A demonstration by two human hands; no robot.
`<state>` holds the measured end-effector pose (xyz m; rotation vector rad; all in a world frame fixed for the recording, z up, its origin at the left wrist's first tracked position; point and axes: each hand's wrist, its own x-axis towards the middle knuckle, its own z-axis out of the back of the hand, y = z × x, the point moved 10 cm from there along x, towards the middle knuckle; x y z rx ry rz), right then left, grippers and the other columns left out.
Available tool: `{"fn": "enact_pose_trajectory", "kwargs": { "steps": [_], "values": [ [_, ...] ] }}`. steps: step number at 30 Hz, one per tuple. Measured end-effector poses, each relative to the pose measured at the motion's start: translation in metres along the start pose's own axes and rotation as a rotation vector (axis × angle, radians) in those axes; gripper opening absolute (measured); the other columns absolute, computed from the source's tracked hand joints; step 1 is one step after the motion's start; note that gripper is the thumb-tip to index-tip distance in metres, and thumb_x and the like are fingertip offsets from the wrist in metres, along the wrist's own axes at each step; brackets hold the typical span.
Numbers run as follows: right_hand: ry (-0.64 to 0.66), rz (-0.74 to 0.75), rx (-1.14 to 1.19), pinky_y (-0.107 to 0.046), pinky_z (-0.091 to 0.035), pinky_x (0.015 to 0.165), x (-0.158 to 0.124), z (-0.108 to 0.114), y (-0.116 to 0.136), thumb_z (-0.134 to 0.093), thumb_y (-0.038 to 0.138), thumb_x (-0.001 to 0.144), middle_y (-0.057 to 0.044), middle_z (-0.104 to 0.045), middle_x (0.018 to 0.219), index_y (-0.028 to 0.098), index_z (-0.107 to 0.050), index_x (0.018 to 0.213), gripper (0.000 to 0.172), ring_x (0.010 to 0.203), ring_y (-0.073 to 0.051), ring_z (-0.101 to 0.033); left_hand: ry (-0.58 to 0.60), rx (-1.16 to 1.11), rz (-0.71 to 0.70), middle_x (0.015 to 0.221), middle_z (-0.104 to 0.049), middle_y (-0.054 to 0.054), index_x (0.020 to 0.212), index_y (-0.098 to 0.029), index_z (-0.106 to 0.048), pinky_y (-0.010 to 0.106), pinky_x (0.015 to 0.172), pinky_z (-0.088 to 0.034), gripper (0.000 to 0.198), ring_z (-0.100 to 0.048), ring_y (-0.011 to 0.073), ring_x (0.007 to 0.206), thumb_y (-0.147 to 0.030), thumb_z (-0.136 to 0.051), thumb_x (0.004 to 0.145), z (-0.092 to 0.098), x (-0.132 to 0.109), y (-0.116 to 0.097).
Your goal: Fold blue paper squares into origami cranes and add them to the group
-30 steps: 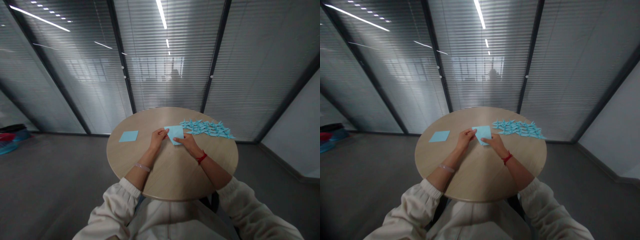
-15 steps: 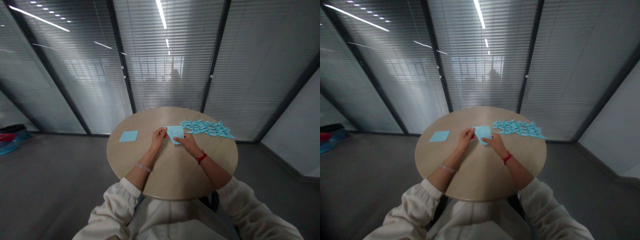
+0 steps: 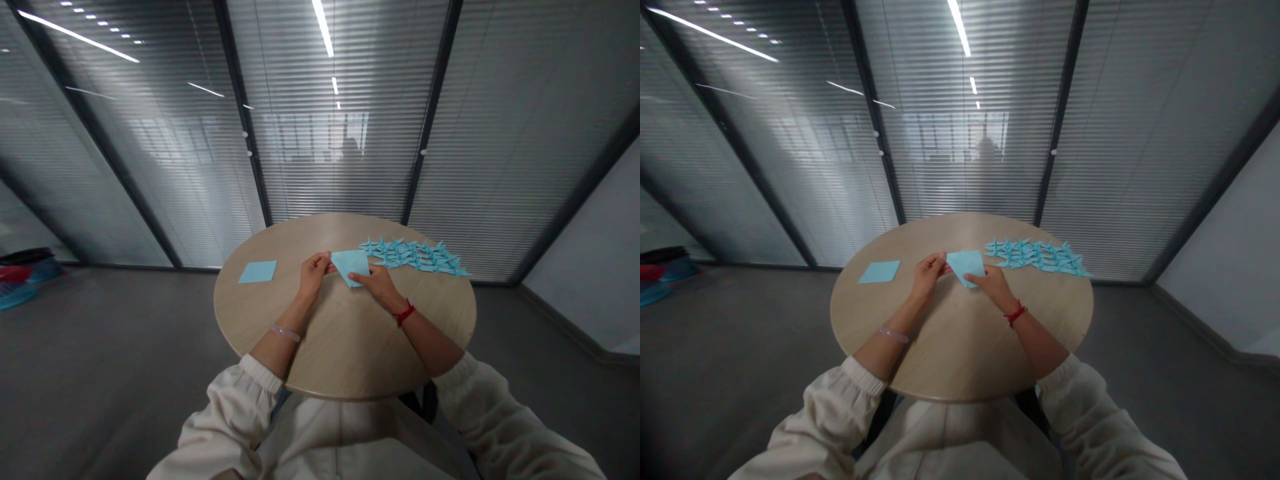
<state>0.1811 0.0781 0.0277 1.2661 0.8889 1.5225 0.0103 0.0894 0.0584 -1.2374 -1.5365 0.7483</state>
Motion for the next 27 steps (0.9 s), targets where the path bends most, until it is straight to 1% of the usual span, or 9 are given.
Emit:
{"fn": "enact_pose_trajectory", "kwargs": {
  "steps": [5, 11, 20, 24, 27],
  "values": [
    [0.003, -0.021, 0.009, -0.027, -0.045, 0.059, 0.0, 0.001, -0.001, -0.076, 0.045, 0.06, -0.007, -0.071, 0.078, 0.01, -0.074, 0.082, 0.041, 0.064, -0.017, -0.06, 0.047, 0.002, 0.003, 0.062, -0.063, 0.001, 0.07, -0.014, -0.062, 0.029, 0.068, -0.054, 0.039, -0.06, 0.0127, 0.058, -0.052, -0.07, 0.069, -0.004, 0.0, 0.001],
    [0.02, -0.026, 0.029, -0.029, -0.046, 0.06, -0.001, -0.001, 0.001, -0.076, 0.047, 0.059, -0.007, -0.071, 0.077, 0.01, -0.074, 0.082, 0.044, 0.065, -0.018, -0.061, 0.051, -0.004, 0.043, 0.065, -0.065, 0.004, 0.071, -0.014, -0.06, 0.031, 0.068, -0.054, 0.04, -0.064, 0.016, 0.064, -0.054, -0.068, 0.07, -0.003, 0.0, 0.009],
    [0.058, -0.04, 0.039, -0.026, -0.045, 0.059, 0.0, -0.005, 0.0, -0.076, 0.046, 0.058, -0.006, -0.069, 0.074, 0.01, -0.073, 0.082, 0.044, 0.062, -0.015, -0.059, 0.029, -0.013, 0.038, 0.065, -0.06, 0.0, 0.074, -0.016, -0.052, 0.028, 0.06, -0.053, 0.043, -0.062, 0.0133, 0.058, -0.056, -0.066, 0.071, -0.002, -0.002, 0.011],
    [0.061, -0.048, 0.037, -0.026, -0.045, 0.058, 0.0, -0.004, 0.0, -0.076, 0.047, 0.058, -0.005, -0.069, 0.072, 0.01, -0.073, 0.082, 0.045, 0.062, -0.016, -0.059, 0.043, -0.038, 0.05, 0.065, -0.058, -0.001, 0.074, -0.016, -0.05, 0.027, 0.06, -0.052, 0.043, -0.061, 0.0127, 0.057, -0.056, -0.065, 0.071, -0.004, -0.001, 0.014],
    [0.077, -0.058, 0.078, -0.027, -0.045, 0.058, 0.0, -0.005, -0.001, -0.077, 0.048, 0.057, -0.006, -0.069, 0.074, 0.009, -0.073, 0.083, 0.047, 0.063, -0.017, -0.06, 0.052, -0.054, 0.052, 0.065, -0.058, -0.001, 0.074, -0.016, -0.05, 0.027, 0.061, -0.052, 0.042, -0.06, 0.0122, 0.058, -0.055, -0.066, 0.071, -0.005, -0.001, 0.015]
  ]
}}
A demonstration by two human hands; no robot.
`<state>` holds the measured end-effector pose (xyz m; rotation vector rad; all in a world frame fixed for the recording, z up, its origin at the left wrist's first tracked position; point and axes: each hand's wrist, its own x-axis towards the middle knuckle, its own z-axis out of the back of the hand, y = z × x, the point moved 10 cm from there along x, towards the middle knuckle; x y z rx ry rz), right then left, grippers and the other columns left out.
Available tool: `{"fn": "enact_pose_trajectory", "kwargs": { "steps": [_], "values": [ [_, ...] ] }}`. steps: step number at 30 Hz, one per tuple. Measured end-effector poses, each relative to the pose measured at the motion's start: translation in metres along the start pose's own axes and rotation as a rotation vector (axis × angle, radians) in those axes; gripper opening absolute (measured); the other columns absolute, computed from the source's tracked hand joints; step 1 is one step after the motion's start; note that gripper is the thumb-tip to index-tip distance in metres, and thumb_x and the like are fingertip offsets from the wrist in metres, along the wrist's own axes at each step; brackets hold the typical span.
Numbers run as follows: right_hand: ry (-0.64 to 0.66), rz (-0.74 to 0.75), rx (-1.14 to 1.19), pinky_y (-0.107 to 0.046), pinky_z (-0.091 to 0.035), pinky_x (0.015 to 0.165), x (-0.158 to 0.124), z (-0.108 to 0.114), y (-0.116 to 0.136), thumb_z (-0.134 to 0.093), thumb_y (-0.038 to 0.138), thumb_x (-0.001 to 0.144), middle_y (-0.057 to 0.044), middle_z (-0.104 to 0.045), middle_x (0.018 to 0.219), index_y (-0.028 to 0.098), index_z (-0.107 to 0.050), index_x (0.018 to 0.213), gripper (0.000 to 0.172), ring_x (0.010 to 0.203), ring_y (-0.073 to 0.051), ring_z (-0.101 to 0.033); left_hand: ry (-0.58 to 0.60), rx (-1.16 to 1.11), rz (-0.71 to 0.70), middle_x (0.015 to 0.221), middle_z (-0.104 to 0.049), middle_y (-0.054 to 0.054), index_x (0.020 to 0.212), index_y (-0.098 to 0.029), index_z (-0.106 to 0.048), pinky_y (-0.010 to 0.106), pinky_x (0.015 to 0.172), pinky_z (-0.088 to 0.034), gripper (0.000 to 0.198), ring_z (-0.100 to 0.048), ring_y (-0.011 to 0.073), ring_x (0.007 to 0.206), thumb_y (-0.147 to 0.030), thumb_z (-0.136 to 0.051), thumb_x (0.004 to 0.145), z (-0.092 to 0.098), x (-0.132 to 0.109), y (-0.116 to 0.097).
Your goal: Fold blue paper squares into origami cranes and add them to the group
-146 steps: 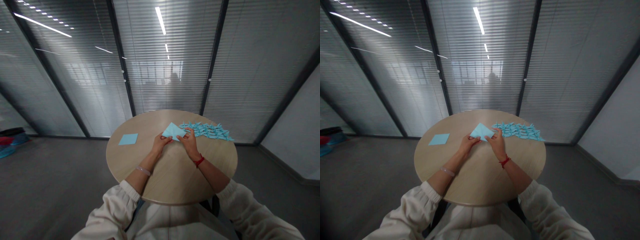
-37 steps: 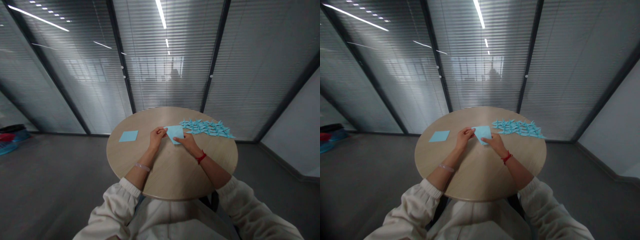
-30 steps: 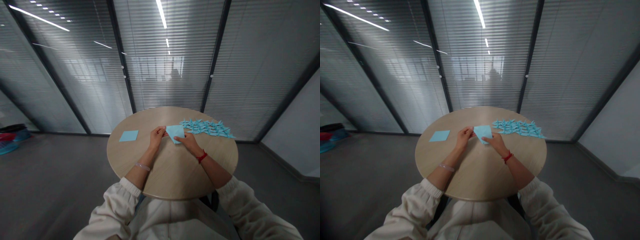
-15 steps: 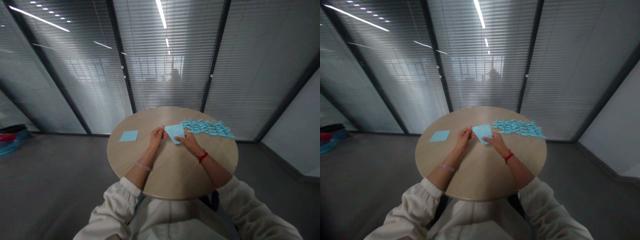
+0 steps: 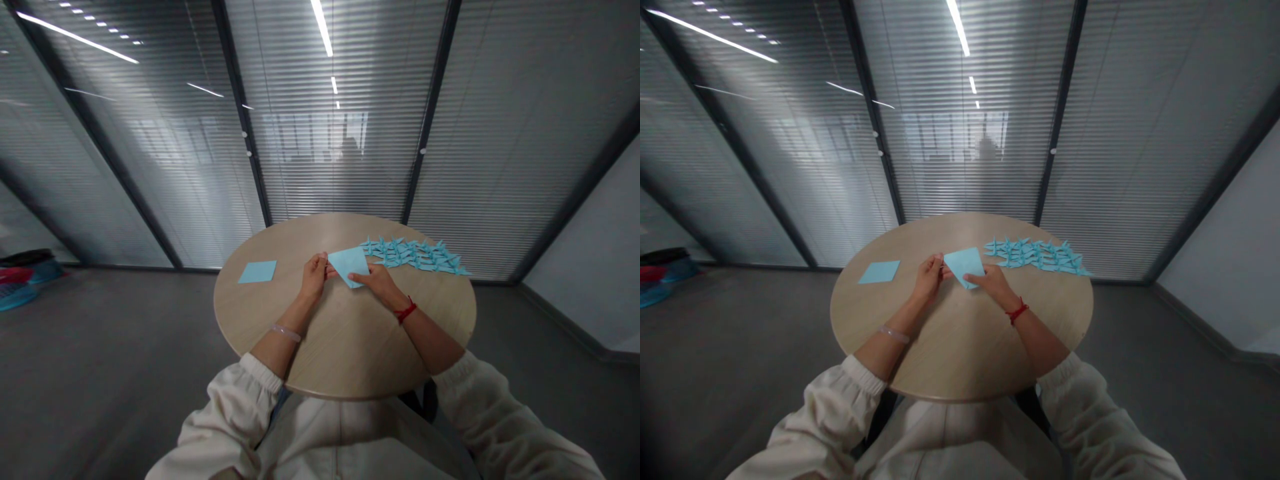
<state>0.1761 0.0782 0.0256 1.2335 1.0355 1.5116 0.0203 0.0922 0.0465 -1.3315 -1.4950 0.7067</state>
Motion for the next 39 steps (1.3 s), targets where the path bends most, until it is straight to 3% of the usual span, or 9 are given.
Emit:
{"fn": "enact_pose_trajectory", "kwargs": {
  "steps": [11, 19, 31, 39],
  "values": [
    [0.002, -0.006, 0.023, -0.029, -0.047, 0.062, 0.0, 0.001, -0.002, -0.078, 0.046, 0.056, -0.007, -0.071, 0.077, 0.01, -0.073, 0.083, 0.045, 0.065, -0.018, -0.062, 0.042, 0.0, 0.013, 0.062, -0.054, -0.003, 0.074, -0.017, -0.051, 0.025, 0.06, -0.05, 0.045, -0.055, 0.0101, 0.057, -0.058, -0.068, 0.067, -0.006, -0.001, 0.001],
    [-0.039, -0.011, 0.045, -0.031, -0.049, 0.061, 0.002, 0.005, -0.007, -0.079, 0.045, 0.054, -0.008, -0.071, 0.075, 0.01, -0.074, 0.083, 0.045, 0.066, -0.02, -0.064, 0.075, 0.136, 0.038, 0.049, -0.038, -0.01, 0.06, -0.016, -0.046, 0.025, 0.062, -0.051, 0.042, -0.044, 0.0055, 0.048, -0.04, -0.081, 0.056, -0.01, -0.005, 0.002],
    [-0.018, -0.02, 0.064, -0.03, -0.049, 0.062, -0.001, 0.004, -0.003, -0.079, 0.044, 0.055, -0.007, -0.071, 0.076, 0.011, -0.074, 0.086, 0.046, 0.066, -0.02, -0.064, 0.086, 0.112, 0.036, 0.056, -0.056, -0.003, 0.068, -0.015, -0.058, 0.026, 0.063, -0.052, 0.036, -0.055, 0.0097, 0.054, -0.043, -0.079, 0.059, -0.011, -0.003, 0.002],
    [0.032, 0.0, 0.01, -0.029, -0.048, 0.061, 0.0, -0.001, -0.002, -0.078, 0.046, 0.057, -0.007, -0.07, 0.075, 0.01, -0.073, 0.087, 0.047, 0.064, -0.018, -0.062, -0.005, 0.092, 0.023, 0.057, -0.057, -0.001, 0.063, -0.014, -0.054, 0.025, 0.057, -0.052, 0.041, -0.055, 0.01, 0.052, -0.051, -0.073, 0.064, -0.001, -0.003, 0.001]
  ]
}}
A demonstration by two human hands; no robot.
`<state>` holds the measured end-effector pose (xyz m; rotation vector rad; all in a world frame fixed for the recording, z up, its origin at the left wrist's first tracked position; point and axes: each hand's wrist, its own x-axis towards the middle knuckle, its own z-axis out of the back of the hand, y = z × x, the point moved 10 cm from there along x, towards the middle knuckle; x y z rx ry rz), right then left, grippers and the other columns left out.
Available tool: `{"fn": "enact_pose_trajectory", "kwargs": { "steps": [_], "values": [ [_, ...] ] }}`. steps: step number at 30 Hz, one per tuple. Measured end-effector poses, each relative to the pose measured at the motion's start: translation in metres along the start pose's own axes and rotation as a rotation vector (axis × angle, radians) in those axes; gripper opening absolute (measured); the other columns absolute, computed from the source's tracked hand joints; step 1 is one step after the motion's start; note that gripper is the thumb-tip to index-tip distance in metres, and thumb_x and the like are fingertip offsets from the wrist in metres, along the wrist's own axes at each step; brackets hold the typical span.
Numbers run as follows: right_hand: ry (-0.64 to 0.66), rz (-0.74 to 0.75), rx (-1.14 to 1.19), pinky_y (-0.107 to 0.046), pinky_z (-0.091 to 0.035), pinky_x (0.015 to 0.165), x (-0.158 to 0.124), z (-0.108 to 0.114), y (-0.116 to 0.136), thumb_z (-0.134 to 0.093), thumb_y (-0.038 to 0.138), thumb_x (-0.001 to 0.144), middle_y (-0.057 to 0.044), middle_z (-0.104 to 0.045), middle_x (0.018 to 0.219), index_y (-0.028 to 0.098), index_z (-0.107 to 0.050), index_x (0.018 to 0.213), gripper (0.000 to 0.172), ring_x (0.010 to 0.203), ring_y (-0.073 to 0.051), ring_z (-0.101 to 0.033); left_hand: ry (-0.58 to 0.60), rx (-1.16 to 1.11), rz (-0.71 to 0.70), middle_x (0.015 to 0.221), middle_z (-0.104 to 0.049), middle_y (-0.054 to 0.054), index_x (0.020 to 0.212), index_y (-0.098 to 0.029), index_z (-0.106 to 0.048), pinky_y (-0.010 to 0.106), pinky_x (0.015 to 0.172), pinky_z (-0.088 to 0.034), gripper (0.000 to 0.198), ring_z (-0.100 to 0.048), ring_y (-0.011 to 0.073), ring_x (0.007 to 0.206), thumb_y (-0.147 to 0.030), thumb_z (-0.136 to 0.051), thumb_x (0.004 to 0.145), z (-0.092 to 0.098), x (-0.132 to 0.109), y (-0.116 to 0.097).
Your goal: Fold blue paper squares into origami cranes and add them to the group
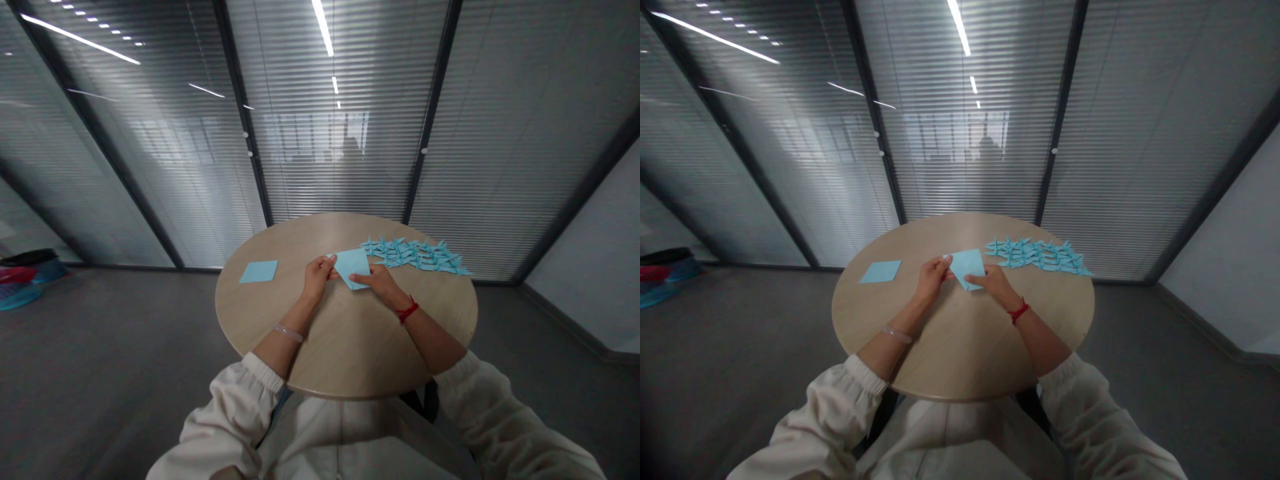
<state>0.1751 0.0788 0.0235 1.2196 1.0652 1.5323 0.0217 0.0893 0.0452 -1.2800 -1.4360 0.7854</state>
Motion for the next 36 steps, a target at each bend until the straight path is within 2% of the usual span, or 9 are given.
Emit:
{"fn": "enact_pose_trajectory", "kwargs": {
  "steps": [6, 11, 16, 20, 25, 28, 36],
  "values": [
    [0.031, 0.024, -0.037, -0.028, -0.047, 0.059, 0.001, -0.005, 0.0, -0.076, 0.046, 0.058, -0.005, -0.07, 0.074, 0.01, -0.074, 0.086, 0.045, 0.063, -0.017, -0.061, -0.087, 0.002, -0.026, 0.054, -0.056, 0.0, 0.059, -0.016, -0.051, 0.024, 0.049, -0.049, 0.047, -0.055, 0.0111, 0.049, -0.059, -0.069, 0.064, 0.007, -0.003, -0.005],
    [0.034, -0.004, -0.023, -0.027, -0.045, 0.057, 0.0, -0.007, 0.001, -0.077, 0.046, 0.057, -0.005, -0.069, 0.072, 0.011, -0.074, 0.08, 0.042, 0.062, -0.017, -0.06, -0.116, -0.011, -0.017, 0.053, -0.056, -0.001, 0.059, -0.016, -0.051, 0.026, 0.049, -0.049, 0.046, -0.054, 0.0111, 0.046, -0.059, -0.067, 0.067, 0.011, -0.004, -0.003],
    [-0.01, -0.016, -0.002, -0.029, -0.047, 0.06, 0.001, 0.0, -0.004, -0.078, 0.046, 0.055, -0.006, -0.07, 0.074, 0.01, -0.074, 0.082, 0.045, 0.064, -0.017, -0.06, -0.002, -0.043, 0.07, 0.058, -0.061, 0.002, 0.067, -0.014, -0.058, 0.028, 0.057, -0.052, 0.043, -0.059, 0.0129, 0.052, -0.055, -0.071, 0.066, 0.001, -0.002, 0.01],
    [-0.042, -0.009, 0.03, -0.03, -0.048, 0.061, 0.002, 0.005, -0.007, -0.077, 0.046, 0.057, -0.007, -0.07, 0.072, 0.009, -0.073, 0.087, 0.048, 0.064, -0.018, -0.061, 0.111, 0.024, 0.144, 0.063, -0.064, 0.005, 0.068, -0.011, -0.063, 0.03, 0.065, -0.053, 0.04, -0.062, 0.0139, 0.059, -0.048, -0.078, 0.06, -0.012, -0.003, 0.018],
    [-0.03, -0.011, 0.029, -0.029, -0.046, 0.06, 0.0, 0.003, -0.004, -0.079, 0.045, 0.056, -0.006, -0.069, 0.071, 0.01, -0.073, 0.084, 0.046, 0.061, -0.017, -0.06, 0.083, 0.103, 0.07, 0.052, -0.057, -0.001, 0.054, -0.013, -0.059, 0.027, 0.059, -0.051, 0.039, -0.056, 0.0107, 0.05, -0.045, -0.081, 0.054, -0.009, -0.001, 0.013],
    [-0.037, -0.015, 0.027, -0.029, -0.046, 0.059, 0.001, 0.003, -0.004, -0.078, 0.047, 0.055, -0.006, -0.069, 0.07, 0.009, -0.074, 0.083, 0.047, 0.061, -0.017, -0.06, 0.068, 0.125, 0.047, 0.05, -0.055, -0.002, 0.052, -0.014, -0.058, 0.026, 0.057, -0.051, 0.041, -0.055, 0.0104, 0.049, -0.048, -0.08, 0.053, -0.006, 0.001, 0.012],
    [-0.09, -0.016, 0.021, -0.028, -0.044, 0.056, 0.003, 0.01, -0.01, -0.078, 0.047, 0.054, -0.005, -0.067, 0.066, 0.01, -0.073, 0.079, 0.045, 0.058, -0.016, -0.058, 0.189, 0.292, 0.118, 0.055, -0.062, 0.002, 0.055, -0.014, -0.059, 0.027, 0.058, -0.051, 0.044, -0.058, 0.0122, 0.053, -0.054, -0.076, 0.057, -0.015, -0.001, 0.021]
  ]
}}
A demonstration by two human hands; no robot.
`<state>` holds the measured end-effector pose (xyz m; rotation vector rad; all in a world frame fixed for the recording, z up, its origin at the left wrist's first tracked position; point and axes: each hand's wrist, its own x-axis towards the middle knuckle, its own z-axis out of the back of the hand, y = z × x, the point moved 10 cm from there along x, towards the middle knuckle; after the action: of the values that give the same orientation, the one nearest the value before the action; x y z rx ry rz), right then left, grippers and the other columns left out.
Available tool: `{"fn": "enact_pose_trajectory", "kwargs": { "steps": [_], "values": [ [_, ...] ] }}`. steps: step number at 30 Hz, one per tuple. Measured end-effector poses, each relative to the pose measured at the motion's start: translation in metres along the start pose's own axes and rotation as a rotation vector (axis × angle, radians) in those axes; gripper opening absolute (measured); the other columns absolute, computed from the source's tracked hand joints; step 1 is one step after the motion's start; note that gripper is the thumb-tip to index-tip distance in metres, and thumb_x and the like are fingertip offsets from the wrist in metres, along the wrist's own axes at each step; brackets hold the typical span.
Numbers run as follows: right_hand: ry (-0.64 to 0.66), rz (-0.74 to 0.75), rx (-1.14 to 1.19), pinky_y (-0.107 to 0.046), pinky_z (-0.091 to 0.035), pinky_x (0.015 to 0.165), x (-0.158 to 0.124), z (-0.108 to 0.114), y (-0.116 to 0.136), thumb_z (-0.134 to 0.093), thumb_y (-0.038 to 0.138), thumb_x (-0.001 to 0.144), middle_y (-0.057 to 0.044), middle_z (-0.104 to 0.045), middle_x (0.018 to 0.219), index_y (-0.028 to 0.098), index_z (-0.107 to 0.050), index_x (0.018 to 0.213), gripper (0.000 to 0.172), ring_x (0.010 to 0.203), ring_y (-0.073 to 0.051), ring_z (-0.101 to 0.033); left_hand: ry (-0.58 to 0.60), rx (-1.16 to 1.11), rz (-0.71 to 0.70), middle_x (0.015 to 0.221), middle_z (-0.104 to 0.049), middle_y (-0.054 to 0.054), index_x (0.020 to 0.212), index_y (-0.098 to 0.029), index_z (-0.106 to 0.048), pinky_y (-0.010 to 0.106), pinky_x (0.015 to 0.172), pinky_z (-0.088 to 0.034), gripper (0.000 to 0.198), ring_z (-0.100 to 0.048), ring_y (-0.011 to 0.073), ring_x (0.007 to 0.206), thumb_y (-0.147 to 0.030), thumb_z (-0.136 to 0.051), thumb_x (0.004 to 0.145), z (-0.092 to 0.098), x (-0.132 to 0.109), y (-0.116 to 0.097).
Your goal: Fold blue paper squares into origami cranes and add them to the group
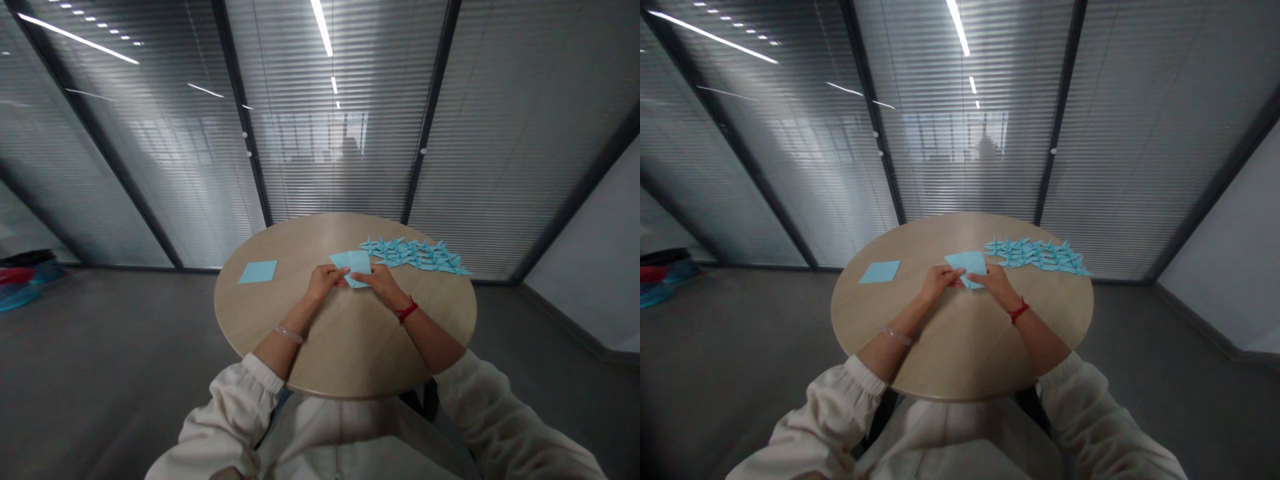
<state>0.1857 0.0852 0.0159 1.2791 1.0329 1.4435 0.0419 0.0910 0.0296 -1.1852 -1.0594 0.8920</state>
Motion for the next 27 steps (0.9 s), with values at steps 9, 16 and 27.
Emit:
{"fn": "enact_pose_trajectory", "kwargs": {
  "steps": [9, 16, 27],
  "values": [
    [-0.01, 0.033, -0.015, -0.028, -0.044, 0.056, 0.002, 0.001, 0.001, -0.076, 0.047, 0.057, -0.004, -0.066, 0.064, 0.011, -0.074, 0.078, 0.042, 0.058, -0.017, -0.058, -0.003, 0.164, -0.059, 0.059, -0.065, 0.005, 0.058, -0.014, -0.059, 0.026, 0.054, -0.048, 0.045, -0.058, 0.0126, 0.051, -0.058, -0.067, 0.067, 0.001, 0.001, -0.001],
    [-0.032, 0.039, -0.004, -0.029, -0.045, 0.058, 0.002, 0.004, 0.001, -0.076, 0.047, 0.058, -0.005, -0.067, 0.064, 0.01, -0.074, 0.077, 0.041, 0.06, -0.018, -0.059, 0.089, 0.204, -0.119, 0.058, -0.063, 0.003, 0.061, -0.015, -0.059, 0.025, 0.056, -0.047, 0.047, -0.057, 0.0122, 0.052, -0.061, -0.06, 0.072, -0.009, -0.003, -0.007],
    [-0.068, 0.055, 0.053, -0.032, -0.046, 0.063, 0.0, 0.007, 0.004, -0.075, 0.053, 0.057, -0.005, -0.069, 0.069, 0.012, -0.074, 0.084, 0.05, 0.064, -0.02, -0.061, 0.199, 0.251, -0.133, 0.051, -0.051, -0.003, 0.062, -0.016, -0.051, 0.023, 0.051, -0.04, 0.05, -0.049, 0.0095, 0.046, -0.064, -0.048, 0.078, -0.023, -0.006, -0.003]
  ]
}}
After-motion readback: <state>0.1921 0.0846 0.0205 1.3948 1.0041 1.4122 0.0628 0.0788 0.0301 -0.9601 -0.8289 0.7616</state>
